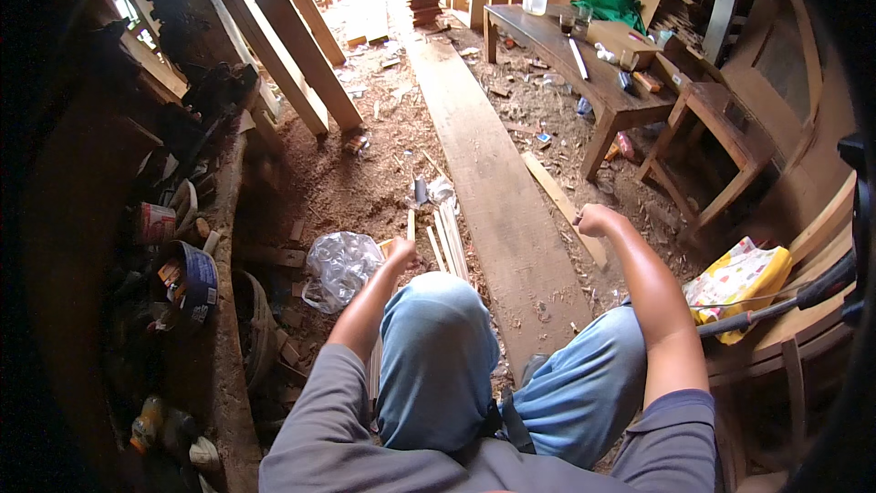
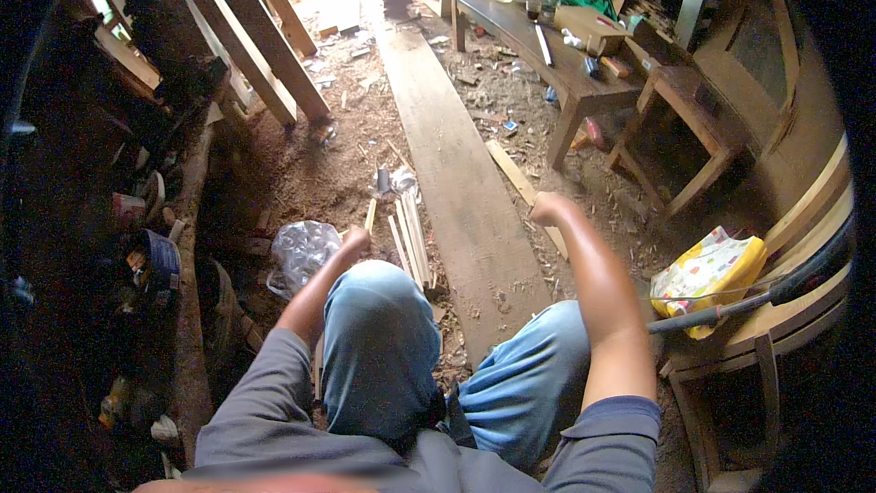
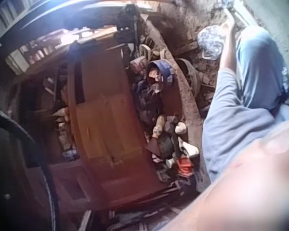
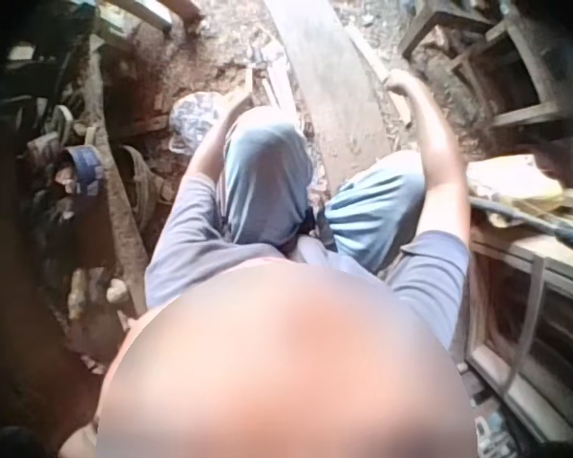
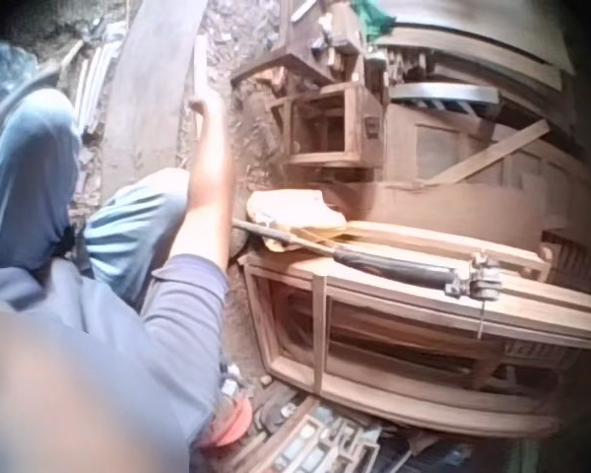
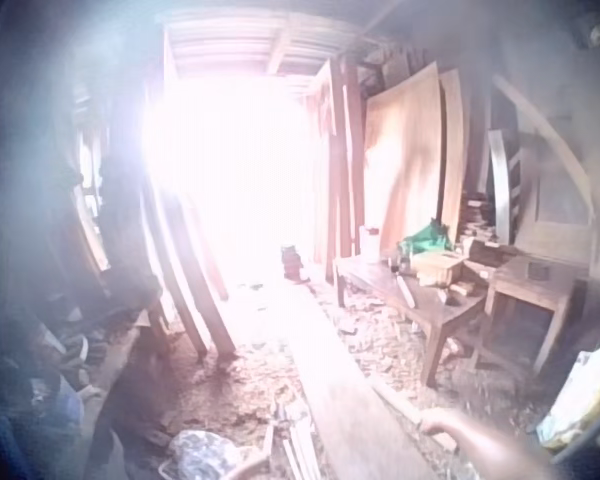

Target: The person sits on the floor and uses a knife to shave and shape thin wooden sticks. They repeatedly hold a stick with one hand and scrape along its length with the knife in the other, then place the finished stick on a small pile.

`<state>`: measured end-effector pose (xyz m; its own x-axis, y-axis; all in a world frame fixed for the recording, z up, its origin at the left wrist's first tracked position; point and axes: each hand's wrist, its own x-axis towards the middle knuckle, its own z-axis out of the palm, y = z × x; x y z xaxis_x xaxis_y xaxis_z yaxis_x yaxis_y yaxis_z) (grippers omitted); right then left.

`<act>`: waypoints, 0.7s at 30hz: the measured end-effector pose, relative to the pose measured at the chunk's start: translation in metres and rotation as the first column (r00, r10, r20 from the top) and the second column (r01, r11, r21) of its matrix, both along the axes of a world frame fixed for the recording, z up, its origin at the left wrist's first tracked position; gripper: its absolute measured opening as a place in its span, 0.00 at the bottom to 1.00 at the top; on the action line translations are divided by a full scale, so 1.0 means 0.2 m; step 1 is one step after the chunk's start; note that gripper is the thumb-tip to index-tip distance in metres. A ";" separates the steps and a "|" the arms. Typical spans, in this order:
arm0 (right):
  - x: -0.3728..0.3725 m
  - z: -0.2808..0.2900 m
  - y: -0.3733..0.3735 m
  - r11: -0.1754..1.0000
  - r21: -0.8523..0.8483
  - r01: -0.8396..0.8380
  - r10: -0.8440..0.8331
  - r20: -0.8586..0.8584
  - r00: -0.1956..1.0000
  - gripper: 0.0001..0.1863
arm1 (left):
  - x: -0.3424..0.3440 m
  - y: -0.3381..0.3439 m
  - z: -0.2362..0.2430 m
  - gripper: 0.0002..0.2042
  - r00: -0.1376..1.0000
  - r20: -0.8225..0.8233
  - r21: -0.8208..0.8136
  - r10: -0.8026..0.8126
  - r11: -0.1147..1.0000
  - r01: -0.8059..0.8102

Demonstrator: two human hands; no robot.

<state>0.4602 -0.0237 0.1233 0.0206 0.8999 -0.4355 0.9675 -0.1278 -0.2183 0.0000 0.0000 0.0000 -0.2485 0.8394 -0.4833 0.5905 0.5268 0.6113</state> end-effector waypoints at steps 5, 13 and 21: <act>-0.08 0.11 0.01 0.999 0.026 -0.024 0.026 -0.076 0.997 0.17 | -0.07 0.33 0.54 0.21 0.936 -0.311 0.327 -0.165 0.906 0.268; -0.20 0.37 -0.12 0.940 0.339 -0.027 0.052 -0.066 0.996 0.22 | 0.41 0.32 1.19 0.20 0.975 -0.115 0.445 -0.193 0.867 0.224; -0.55 0.57 -0.17 0.639 0.769 0.016 0.399 -0.349 0.848 0.23 | 0.53 0.14 1.20 0.19 0.796 0.457 0.371 -0.398 0.898 0.236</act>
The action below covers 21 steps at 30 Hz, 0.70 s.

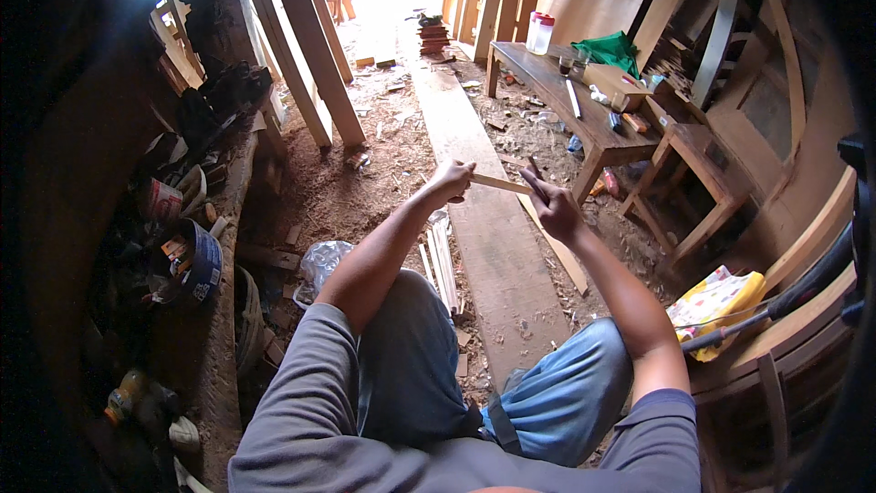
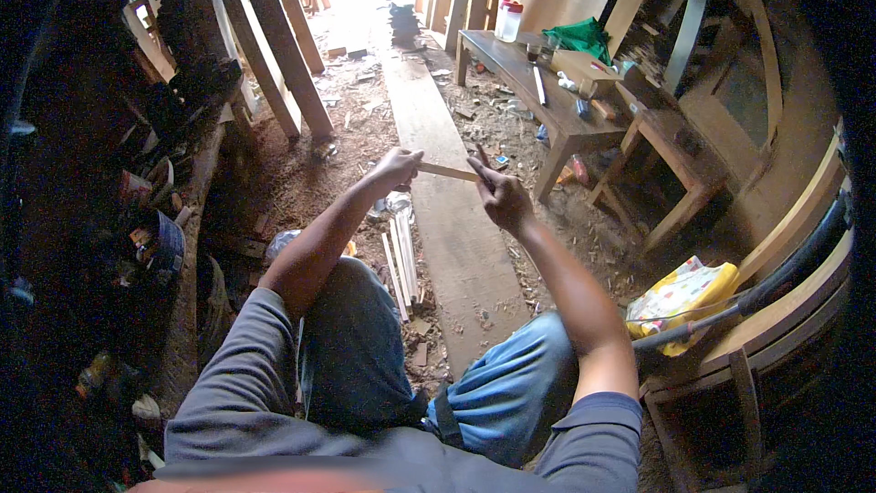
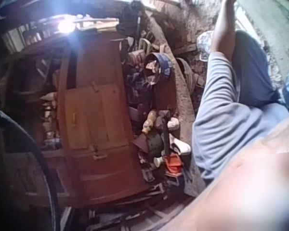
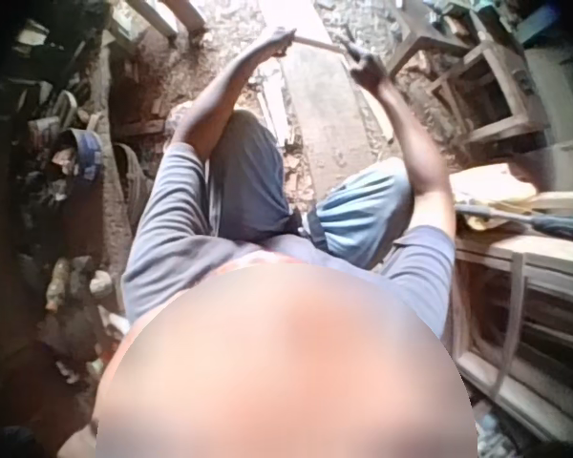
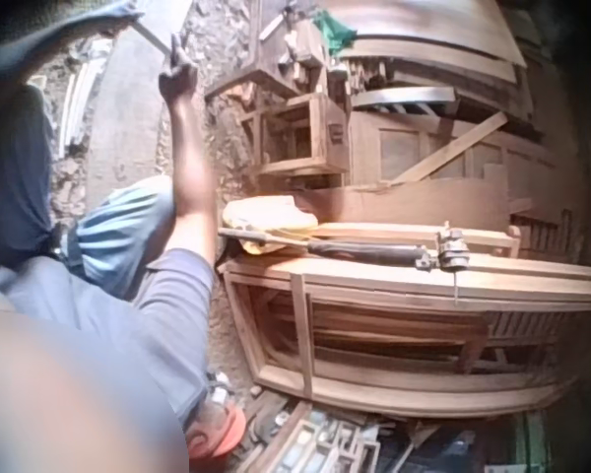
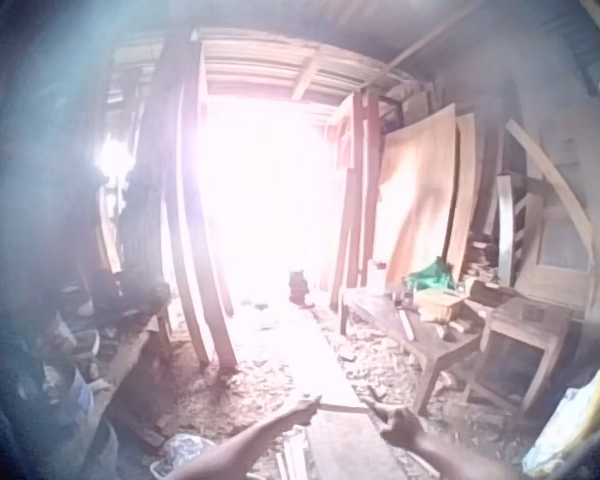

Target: The person sits on the floor and uses a knife to shave and shape thin wooden sticks. They repeatedly hold a stick with one hand and scrape along its length with the knife in the other, then place the finished stick on a small pile.

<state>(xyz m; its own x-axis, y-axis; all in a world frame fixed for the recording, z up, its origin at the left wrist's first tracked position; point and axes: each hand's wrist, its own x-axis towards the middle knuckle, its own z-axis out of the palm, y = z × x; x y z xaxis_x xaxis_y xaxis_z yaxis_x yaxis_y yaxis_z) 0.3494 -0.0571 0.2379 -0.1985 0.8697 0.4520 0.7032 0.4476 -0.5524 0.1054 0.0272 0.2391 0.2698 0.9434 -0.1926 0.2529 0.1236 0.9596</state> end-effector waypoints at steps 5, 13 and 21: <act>-0.04 -0.03 0.01 0.999 0.002 -0.035 0.034 0.153 0.988 0.24 | 0.08 -0.06 0.04 0.17 0.980 0.076 -0.121 -0.183 0.974 0.192; 0.01 -0.09 0.05 0.983 -0.140 0.121 -0.062 0.368 0.928 0.27 | 0.06 -0.09 0.00 0.16 0.965 0.063 -0.178 -0.253 0.949 0.260; -0.06 -0.04 0.07 0.975 -0.001 0.222 -0.217 0.223 0.950 0.30 | 0.11 -0.13 0.02 0.14 0.935 0.264 -0.104 -0.236 0.957 0.271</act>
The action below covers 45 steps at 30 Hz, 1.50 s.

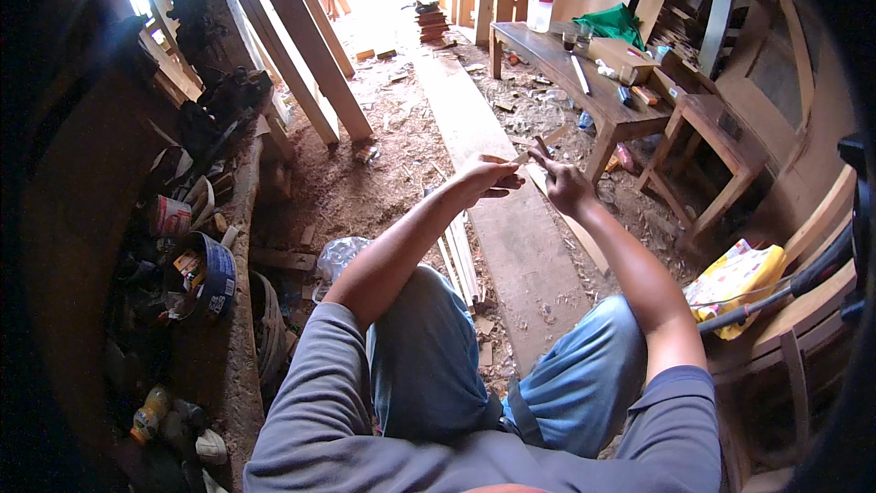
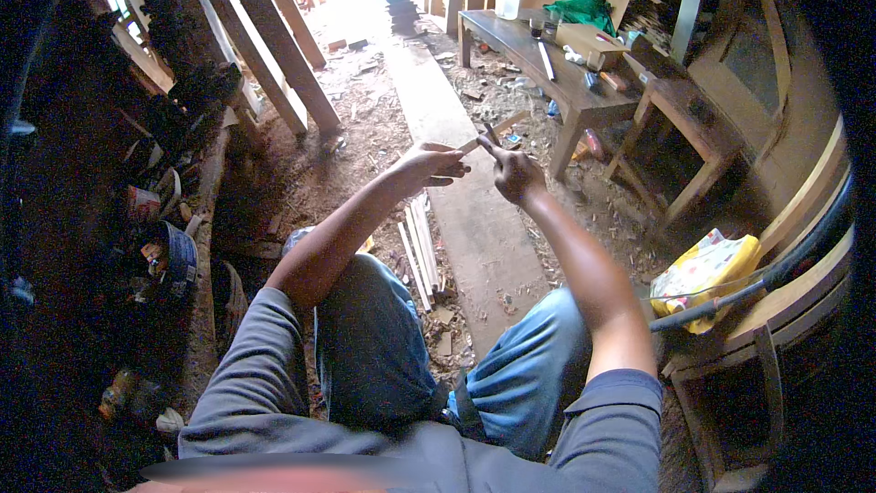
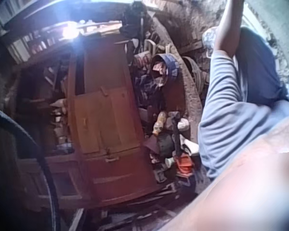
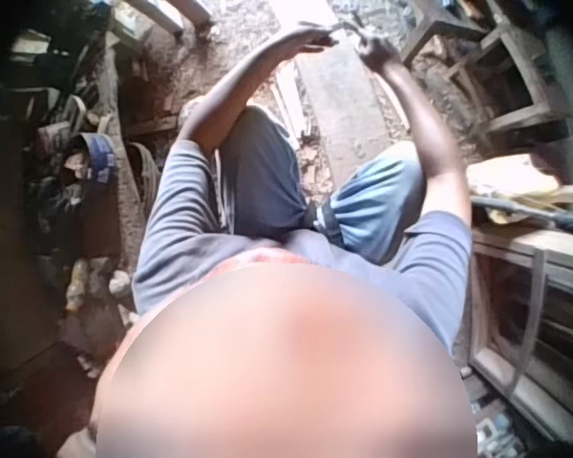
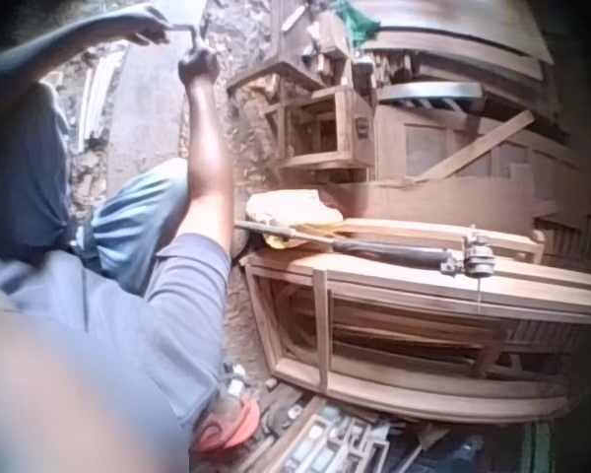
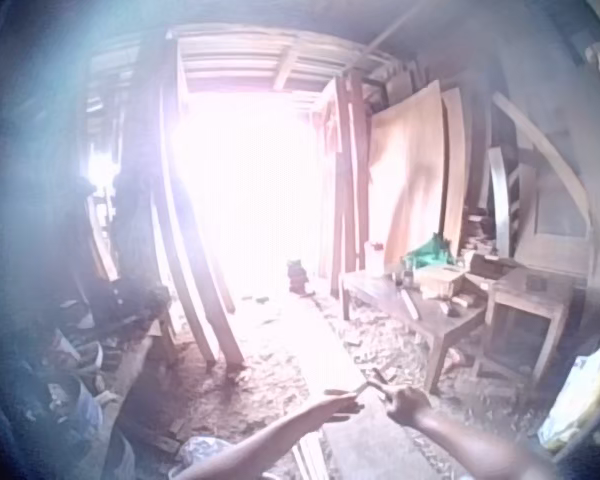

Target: The person sits on the floor and uses a knife to shave and shape thin wooden sticks. They repeatedly hold a stick with one hand and scrape along its length with the knife in the other, then place the finished stick on a small pile.

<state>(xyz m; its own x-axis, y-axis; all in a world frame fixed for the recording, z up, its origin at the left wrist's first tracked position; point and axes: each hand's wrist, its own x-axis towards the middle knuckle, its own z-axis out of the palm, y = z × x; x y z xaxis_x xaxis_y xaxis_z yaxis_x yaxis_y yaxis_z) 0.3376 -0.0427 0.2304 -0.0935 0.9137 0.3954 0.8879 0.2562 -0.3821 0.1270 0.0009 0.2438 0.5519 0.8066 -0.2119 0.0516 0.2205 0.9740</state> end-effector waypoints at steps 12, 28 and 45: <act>-0.06 0.05 0.00 0.998 0.053 -0.021 0.020 0.018 1.000 0.31 | 0.03 -0.04 0.07 0.18 0.999 0.035 0.064 -0.001 0.998 -0.001; 0.12 0.04 0.06 0.999 0.024 0.027 -0.029 0.096 0.995 0.32 | 0.00 -0.04 0.10 0.10 0.997 -0.066 0.097 0.032 0.995 -0.025; 0.04 0.02 0.06 0.988 0.122 -0.090 0.074 0.134 0.988 0.29 | 0.00 -0.01 0.05 0.15 0.989 -0.061 0.111 0.138 0.985 -0.130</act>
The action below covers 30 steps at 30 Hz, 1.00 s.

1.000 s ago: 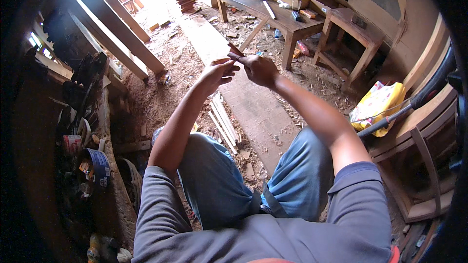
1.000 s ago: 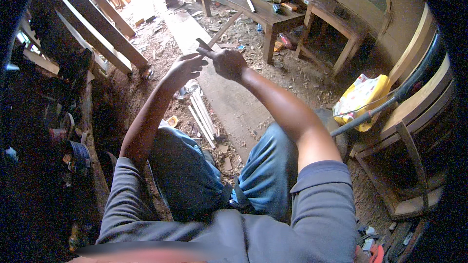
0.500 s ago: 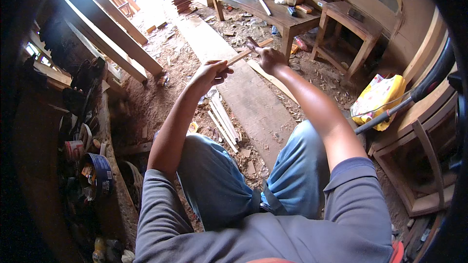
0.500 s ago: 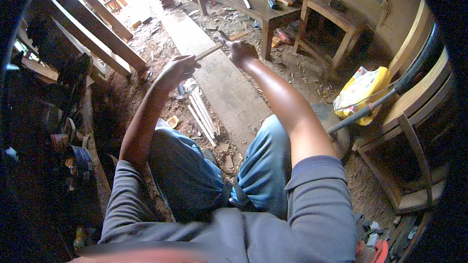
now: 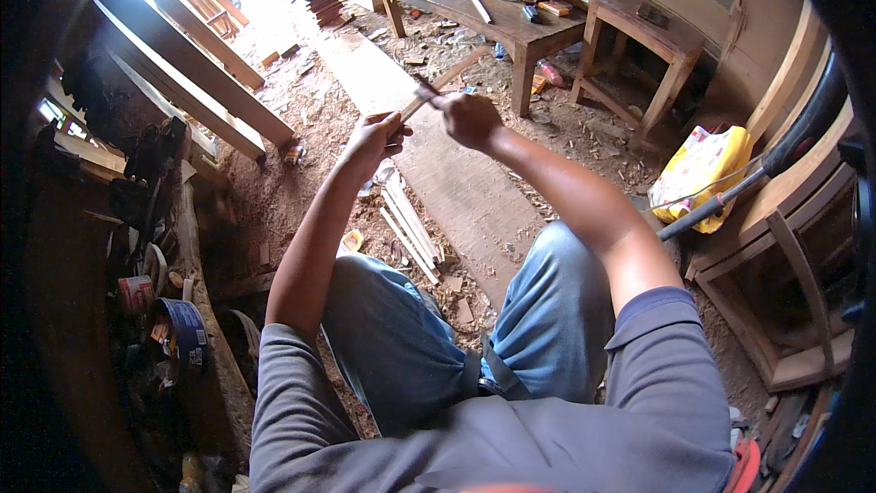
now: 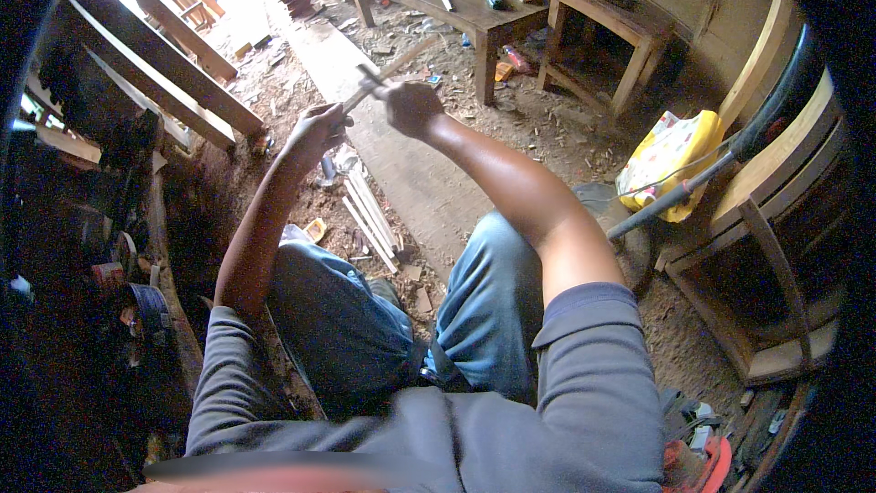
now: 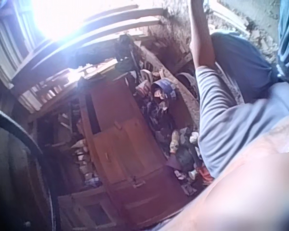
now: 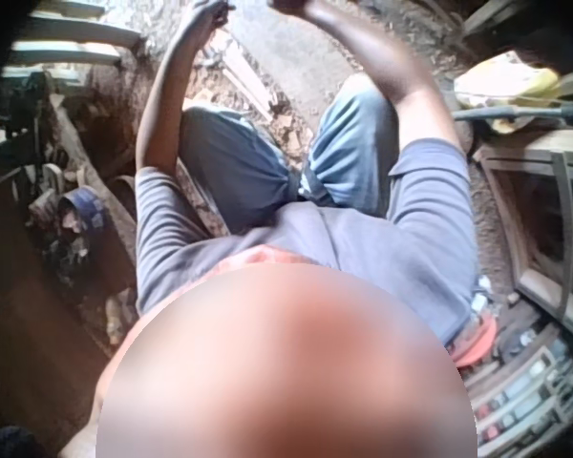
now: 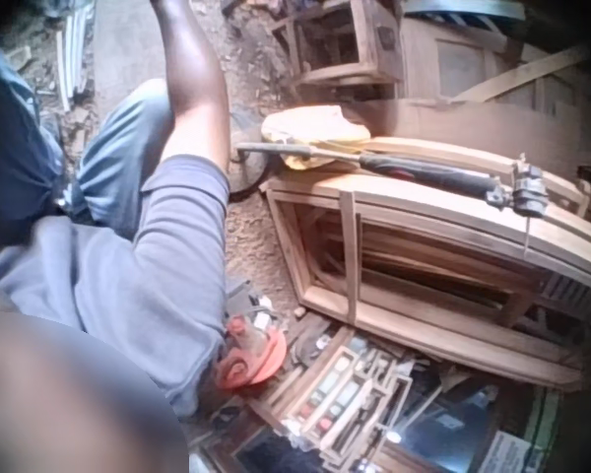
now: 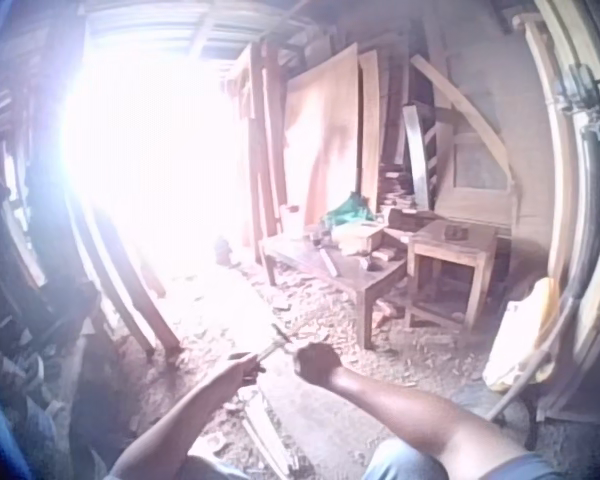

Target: The person sits on the floor and uses a knife to shave and shape thin wooden sticks. They repeatedly hold a stick with one hand and scrape along its length with the knife in the other, then place the finished stick on a small pile.

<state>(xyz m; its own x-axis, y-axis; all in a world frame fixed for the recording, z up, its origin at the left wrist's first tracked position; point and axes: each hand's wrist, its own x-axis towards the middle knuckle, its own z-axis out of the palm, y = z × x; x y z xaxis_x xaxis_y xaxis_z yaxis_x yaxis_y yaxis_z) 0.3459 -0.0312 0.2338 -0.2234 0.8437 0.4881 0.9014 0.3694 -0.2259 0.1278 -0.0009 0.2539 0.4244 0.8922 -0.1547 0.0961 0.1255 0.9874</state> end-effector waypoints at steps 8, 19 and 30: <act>0.02 -0.03 0.04 0.984 -0.027 0.178 -0.178 -0.016 0.984 0.31 | 0.03 0.01 -0.02 0.16 0.999 -0.029 0.098 -0.023 0.995 0.026; 0.17 -0.05 0.05 0.914 -0.183 0.362 -0.333 0.171 0.927 0.27 | 0.03 -0.01 -0.03 0.12 1.000 -0.014 0.086 -0.011 0.996 0.012; 0.28 -0.02 -0.05 0.831 -0.388 0.398 -0.419 0.032 0.907 0.22 | -0.05 0.02 -0.08 0.15 0.946 -0.315 0.111 -0.078 0.987 0.119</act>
